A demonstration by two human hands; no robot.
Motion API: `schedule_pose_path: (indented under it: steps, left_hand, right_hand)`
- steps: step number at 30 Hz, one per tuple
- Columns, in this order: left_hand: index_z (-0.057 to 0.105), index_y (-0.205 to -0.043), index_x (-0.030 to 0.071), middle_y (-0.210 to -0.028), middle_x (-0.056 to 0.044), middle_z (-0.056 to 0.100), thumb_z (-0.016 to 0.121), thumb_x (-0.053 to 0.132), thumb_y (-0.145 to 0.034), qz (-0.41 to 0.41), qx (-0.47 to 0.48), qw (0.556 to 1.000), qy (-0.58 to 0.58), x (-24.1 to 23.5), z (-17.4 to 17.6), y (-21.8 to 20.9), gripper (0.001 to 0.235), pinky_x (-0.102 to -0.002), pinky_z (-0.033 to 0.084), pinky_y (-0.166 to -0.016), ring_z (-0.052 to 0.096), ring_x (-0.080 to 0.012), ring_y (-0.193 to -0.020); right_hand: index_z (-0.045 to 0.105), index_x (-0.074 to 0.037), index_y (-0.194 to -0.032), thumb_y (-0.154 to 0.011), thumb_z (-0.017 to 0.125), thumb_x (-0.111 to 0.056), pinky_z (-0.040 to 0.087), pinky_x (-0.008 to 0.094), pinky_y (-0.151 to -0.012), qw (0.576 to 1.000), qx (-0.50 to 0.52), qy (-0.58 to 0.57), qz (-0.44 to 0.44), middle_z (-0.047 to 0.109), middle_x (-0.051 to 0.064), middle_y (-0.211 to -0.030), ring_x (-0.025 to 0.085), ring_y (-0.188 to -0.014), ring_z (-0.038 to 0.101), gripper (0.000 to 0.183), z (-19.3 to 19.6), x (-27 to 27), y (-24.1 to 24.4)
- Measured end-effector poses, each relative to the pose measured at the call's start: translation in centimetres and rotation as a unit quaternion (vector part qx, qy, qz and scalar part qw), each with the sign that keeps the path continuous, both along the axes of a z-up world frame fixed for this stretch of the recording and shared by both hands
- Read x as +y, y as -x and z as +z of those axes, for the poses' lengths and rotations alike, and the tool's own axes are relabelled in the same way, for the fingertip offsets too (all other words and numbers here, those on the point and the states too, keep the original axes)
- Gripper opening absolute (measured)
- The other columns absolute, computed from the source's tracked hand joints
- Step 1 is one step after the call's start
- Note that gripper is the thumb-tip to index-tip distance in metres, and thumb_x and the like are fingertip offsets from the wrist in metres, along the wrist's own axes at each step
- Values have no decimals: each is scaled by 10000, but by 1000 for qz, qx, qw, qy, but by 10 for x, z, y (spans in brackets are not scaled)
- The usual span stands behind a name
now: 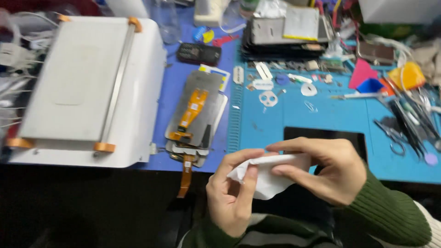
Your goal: Cleaning and prepping a smartphone screen using a cloth and liquid.
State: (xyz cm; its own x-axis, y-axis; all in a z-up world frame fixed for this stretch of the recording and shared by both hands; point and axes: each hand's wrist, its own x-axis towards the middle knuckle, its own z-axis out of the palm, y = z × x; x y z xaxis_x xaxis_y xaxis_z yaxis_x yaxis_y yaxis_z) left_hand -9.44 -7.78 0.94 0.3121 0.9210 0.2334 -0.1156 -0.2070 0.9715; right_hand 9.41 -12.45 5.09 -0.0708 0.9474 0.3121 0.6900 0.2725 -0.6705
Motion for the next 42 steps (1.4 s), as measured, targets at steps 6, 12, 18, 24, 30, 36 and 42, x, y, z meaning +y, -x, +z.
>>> schedule_pose_path:
  steps: [6,12,18,24,30,36,42]
  left_hand:
    - [507,-1352,80,-1289,-122,734,692,194,-881,-230,3,973,27,-25,-9,-30,519,-295,600,-986,783,-218,-1101]
    - [719,-998,103,-870,-21,722,704,110,-970,-294,30,954,-55,-33,-32,-61,32,-263,512,-650,669,-155,-700]
    - [700,-1048,45,-898,-68,691,627,150,-1009,-374,34,927,-7,-26,-29,-76,134,-303,492,-708,644,-191,-764]
    - [571,-1328,36,-1192,-80,737,748,207,-992,-203,119,933,-271,22,-22,-73,417,-291,585,-800,650,-225,-1027]
    - [181,-1618,36,-1596,-118,581,831,609,-941,-184,246,867,-392,50,-52,-81,1099,-379,505,-1115,580,-277,-1324]
    - [178,-1631,48,-1671,-103,463,953,557,-905,-198,251,860,-398,54,-59,-80,1178,-632,472,-1306,541,-284,-1491]
    - [191,-1608,-21,-1734,-128,225,948,462,-990,-211,280,853,-387,53,-62,-80,1090,-699,418,-1355,681,-264,-1519]
  right_hand:
    - [783,-111,-1010,-856,731,-118,469,200,-518,992,-18,31,-123,695,-35,-666,74,-485,542,163,-22,-85,-30]
    - [766,-50,-829,-753,805,-126,446,236,-484,966,174,103,-159,728,57,-669,131,-535,611,114,-48,-117,-41]
    - [643,-16,-929,-935,583,-134,657,391,-977,929,287,35,-233,758,220,-1062,316,-1048,799,132,-65,-149,-50]
    - [540,12,-1278,-1042,554,-160,501,450,-838,881,-221,241,-342,587,198,-1169,359,-960,607,293,-92,-190,-157]
    - [772,93,-1179,-1048,508,-30,497,579,-1073,894,-403,-181,-75,789,286,-1173,357,-1114,769,319,-67,-98,-89]
    - [725,72,-1257,-1054,428,-4,518,583,-1097,914,-376,-131,-83,757,246,-1258,323,-1183,734,368,-73,-92,-89]
    - [740,87,-1262,-1083,422,31,544,561,-1116,907,-388,-131,-102,778,258,-1264,317,-1200,752,369,-68,-70,-87]
